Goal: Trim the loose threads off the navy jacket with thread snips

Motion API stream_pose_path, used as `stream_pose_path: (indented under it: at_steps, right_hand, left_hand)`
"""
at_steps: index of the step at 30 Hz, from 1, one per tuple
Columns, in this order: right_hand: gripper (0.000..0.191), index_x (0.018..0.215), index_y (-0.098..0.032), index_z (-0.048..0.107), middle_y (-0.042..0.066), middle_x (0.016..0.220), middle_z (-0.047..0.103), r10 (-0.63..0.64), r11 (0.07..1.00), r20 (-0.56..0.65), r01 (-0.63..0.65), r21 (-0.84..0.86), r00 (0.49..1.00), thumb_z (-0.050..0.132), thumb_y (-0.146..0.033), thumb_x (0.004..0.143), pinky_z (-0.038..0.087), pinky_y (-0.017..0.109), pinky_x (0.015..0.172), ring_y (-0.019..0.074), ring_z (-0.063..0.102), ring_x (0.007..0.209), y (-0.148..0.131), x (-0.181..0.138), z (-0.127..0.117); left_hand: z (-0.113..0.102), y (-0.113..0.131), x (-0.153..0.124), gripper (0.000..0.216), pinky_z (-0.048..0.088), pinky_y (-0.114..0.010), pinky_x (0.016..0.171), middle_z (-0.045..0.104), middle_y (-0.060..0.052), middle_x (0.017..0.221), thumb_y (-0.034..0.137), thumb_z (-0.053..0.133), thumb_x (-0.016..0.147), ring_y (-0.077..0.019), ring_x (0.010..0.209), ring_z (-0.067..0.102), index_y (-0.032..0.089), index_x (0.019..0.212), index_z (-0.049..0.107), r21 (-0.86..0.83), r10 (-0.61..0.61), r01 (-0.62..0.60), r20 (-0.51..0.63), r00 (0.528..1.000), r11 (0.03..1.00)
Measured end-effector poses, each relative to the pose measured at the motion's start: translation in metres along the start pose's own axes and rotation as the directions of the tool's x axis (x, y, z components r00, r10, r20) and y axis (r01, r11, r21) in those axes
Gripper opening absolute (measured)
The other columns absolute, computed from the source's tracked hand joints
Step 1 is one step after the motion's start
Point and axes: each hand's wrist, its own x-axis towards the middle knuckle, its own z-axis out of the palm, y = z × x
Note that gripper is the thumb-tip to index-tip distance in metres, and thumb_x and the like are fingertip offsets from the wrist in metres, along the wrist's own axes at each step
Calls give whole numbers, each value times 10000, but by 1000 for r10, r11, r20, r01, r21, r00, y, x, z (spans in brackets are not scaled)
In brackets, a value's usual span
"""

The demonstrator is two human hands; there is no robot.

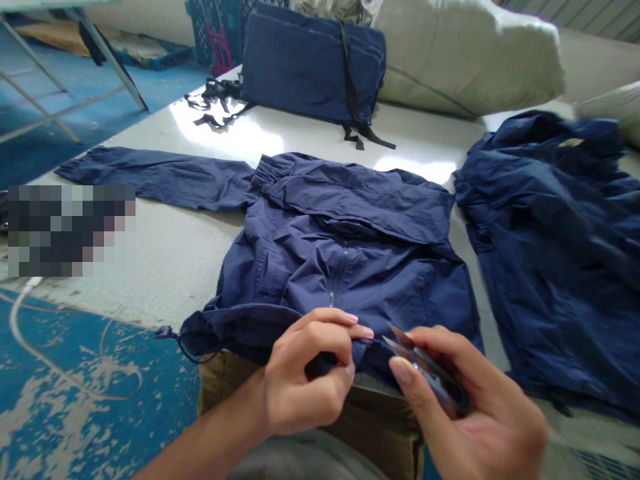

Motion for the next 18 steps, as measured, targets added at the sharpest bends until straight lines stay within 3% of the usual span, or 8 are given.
stream_pose_path:
  at_steps: [4,7,9,13,18]
  right_hand:
    - [286,1069,-247,771,45,975,812,21,999,66,-24,36,998,812,-406,835,645,293,723,227,789,819,5,-2,9]
    - [131,963,-265,797,16,850,811,-95,980,116,73,184,989,785,-230,838,612,235,591,192,775,708,2,8,12]
    - [159,903,-262,802,-1,745,780,-158,951,132,115,285,979,763,-130,822,544,208,480,161,723,583,-1,15,12]
    - [221,912,-248,803,-11,662,720,-199,924,78,161,348,977,742,-64,807,466,218,426,138,659,493,-4,17,14]
    - [274,978,-232,783,-53,571,638,-312,899,-50,311,307,949,721,-20,816,499,239,473,150,692,541,-7,13,14]
  left_hand:
    - [-3,0,2,253,653,-360,898,664,40,727,-41,621,791,-157,780,782,197,869,586,78,62,-59,-41,997,995]
    - [-6,-2,2,267,626,-370,876,656,33,805,-79,611,769,-130,776,756,182,825,601,172,200,-195,-12,980,966]
    - [-9,-3,1,232,607,-376,848,671,12,852,-52,617,813,-134,797,744,178,842,617,209,252,-248,8,968,946]
    - [-14,-3,-1,138,585,-372,809,700,-5,844,58,621,916,-148,806,742,191,877,616,243,261,-260,32,965,934]
    - [-16,1,-3,122,604,-350,776,711,-16,880,61,663,882,-146,818,736,166,839,618,249,316,-303,-13,949,920]
